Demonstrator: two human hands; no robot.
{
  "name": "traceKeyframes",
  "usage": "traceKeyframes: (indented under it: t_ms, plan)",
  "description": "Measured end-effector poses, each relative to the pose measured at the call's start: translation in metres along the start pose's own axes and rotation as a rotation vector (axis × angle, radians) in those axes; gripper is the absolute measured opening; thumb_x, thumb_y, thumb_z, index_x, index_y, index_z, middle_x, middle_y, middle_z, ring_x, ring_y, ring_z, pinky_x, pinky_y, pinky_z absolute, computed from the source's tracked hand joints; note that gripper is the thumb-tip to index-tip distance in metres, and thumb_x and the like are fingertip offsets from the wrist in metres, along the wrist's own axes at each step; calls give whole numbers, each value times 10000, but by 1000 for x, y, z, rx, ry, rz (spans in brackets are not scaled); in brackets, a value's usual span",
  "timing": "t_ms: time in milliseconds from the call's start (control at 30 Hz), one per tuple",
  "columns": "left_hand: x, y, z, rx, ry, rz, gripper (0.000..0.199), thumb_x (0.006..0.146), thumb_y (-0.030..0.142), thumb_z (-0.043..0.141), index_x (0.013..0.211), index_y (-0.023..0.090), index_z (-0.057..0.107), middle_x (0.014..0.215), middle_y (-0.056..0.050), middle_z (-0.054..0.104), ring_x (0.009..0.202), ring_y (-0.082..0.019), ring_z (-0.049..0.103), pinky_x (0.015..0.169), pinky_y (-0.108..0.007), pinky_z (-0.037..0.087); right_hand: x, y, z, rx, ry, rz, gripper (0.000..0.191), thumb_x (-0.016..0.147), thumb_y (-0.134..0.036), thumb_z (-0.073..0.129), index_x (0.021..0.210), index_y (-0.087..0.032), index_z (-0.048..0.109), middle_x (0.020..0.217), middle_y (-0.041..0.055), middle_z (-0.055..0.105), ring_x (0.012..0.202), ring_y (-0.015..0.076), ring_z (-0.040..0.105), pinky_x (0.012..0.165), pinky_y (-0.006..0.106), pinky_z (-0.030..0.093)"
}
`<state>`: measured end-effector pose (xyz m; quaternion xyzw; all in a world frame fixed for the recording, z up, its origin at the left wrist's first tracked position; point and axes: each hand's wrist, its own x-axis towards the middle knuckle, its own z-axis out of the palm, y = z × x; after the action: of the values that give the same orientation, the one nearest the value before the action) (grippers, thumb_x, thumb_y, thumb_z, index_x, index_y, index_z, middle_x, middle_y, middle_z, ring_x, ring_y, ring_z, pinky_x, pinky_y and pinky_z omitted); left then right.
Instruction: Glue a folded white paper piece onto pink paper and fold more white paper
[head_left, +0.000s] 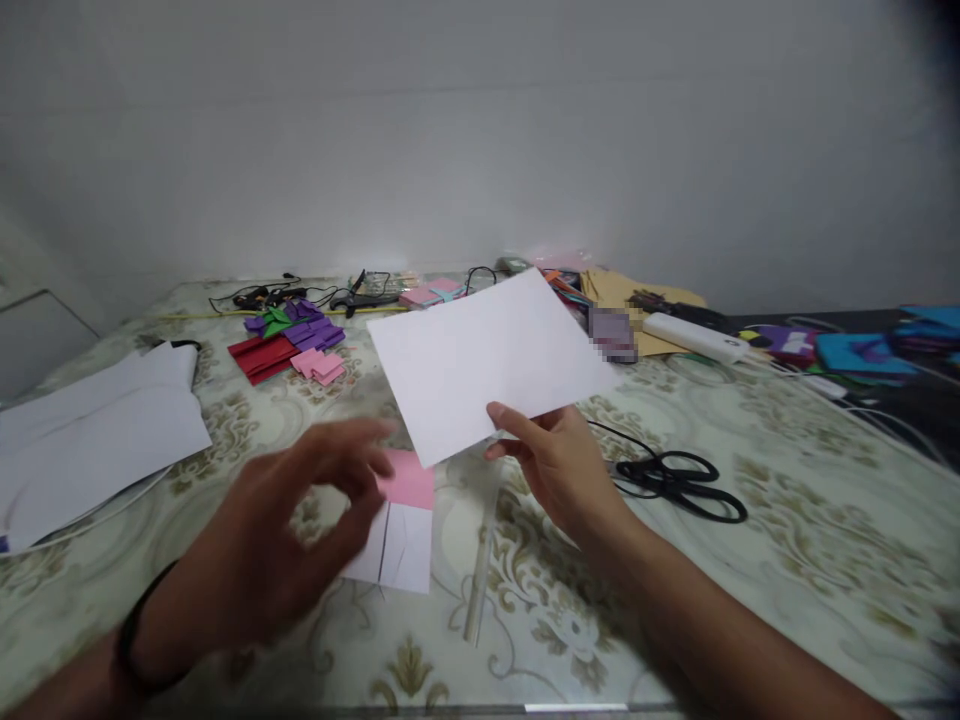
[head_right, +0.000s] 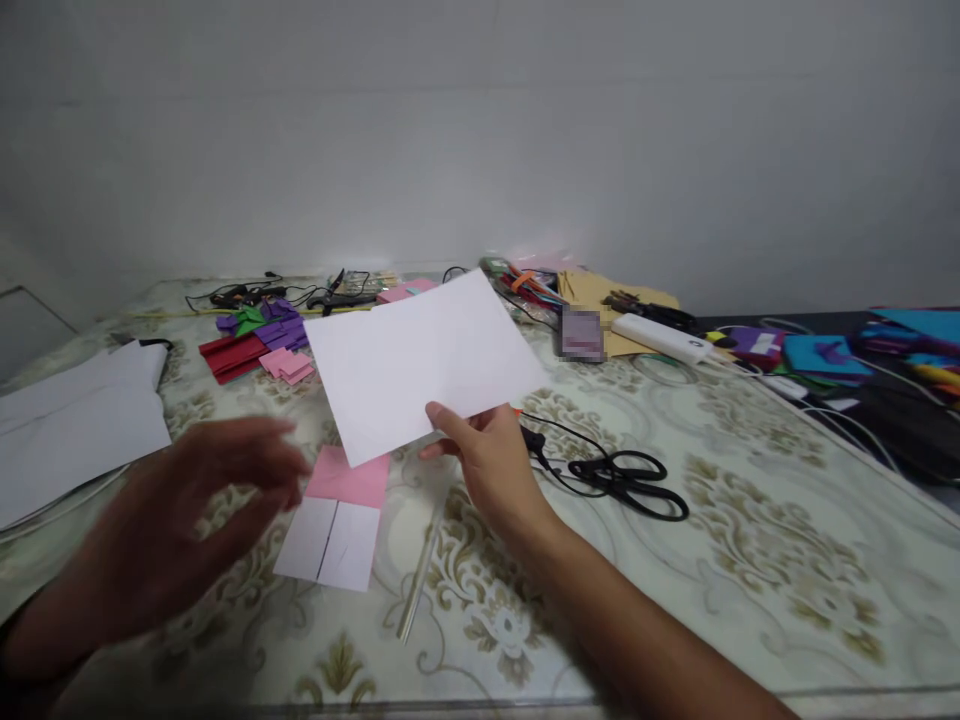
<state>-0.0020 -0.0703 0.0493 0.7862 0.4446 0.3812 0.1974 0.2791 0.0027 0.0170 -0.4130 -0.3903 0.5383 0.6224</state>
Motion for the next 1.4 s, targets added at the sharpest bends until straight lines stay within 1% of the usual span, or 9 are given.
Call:
traceKeyframes:
  t_ms: [100,200,467,533,600,733,933,1167,1400]
  plan:
    - [48,-18,21,98,-69,-5,713,942,192,640,1583,312,354,1147,-62,764,791,-156,758,770,-280,630,-1,2,2,8,-13,42,512,641,-311,897,1088,-199,674,1094,56,738,770,166,662,507,235,577]
    - [58,-37,31,32,-67,9,873,911,231,683,1644,284,212,1351,-144,697,836,-182,789,770,-281,642,-3,10,2,-24,-43,66,519,655,-322,905,1109,-186,691,1132,76,757,792,188,696,549,265,604]
    - [40,-42,28,215,2,184,436,861,183,712,1290,265,718,1212,-74,789,1024,-242,772,890,-317,617,-15,23,-1,-218,-322,157,473,731,-399,902,1112,-193,713,1150,102,792,969,264,752,856,379,610]
    - [41,-45,22,164,58,184,297,873,227,720,1163,255,780,1123,-63,817,945,-233,787,859,-311,620,-13,17,-5,-217,-443,153,588,696,-428,921,1194,-210,696,1207,109,777,1055,292,742,915,407,594]
    - [43,-49,15,108,89,163,232,883,280,730,1101,250,804,1085,-61,826,899,-230,791,821,-301,615,-7,8,-11,-209,-484,91,910,595,-440,971,1402,-251,595,1317,112,730,1159,308,707,942,403,585]
    - [43,-55,6,14,91,111,266,882,369,756,1109,242,814,1108,-79,820,927,-241,785,806,-287,592,6,-8,-26,-358,-458,-8,1310,638,-395,963,1658,-402,140,1484,88,618,1148,282,715,882,380,605]
    - [42,-54,4,-168,-18,82,314,899,477,731,1085,247,836,1017,-95,830,824,-237,771,685,-275,562,8,-22,-33,-592,-646,-283,651,734,-515,876,1328,-290,732,1435,109,668,1344,365,594,1126,448,458]
    - [40,-48,1,-246,-108,36,444,875,615,695,1038,233,852,912,-111,820,750,-237,739,619,-284,516,7,-24,-28,-540,-609,-144,404,739,-470,869,1074,-245,850,1107,114,807,926,295,761,738,317,590]
    - [40,-45,5,-234,-56,106,377,902,567,707,1047,250,853,946,-105,819,745,-210,727,606,-272,494,9,-25,-28,-512,-669,-215,344,788,-528,818,1012,-271,866,1031,105,820,908,290,753,756,329,571]
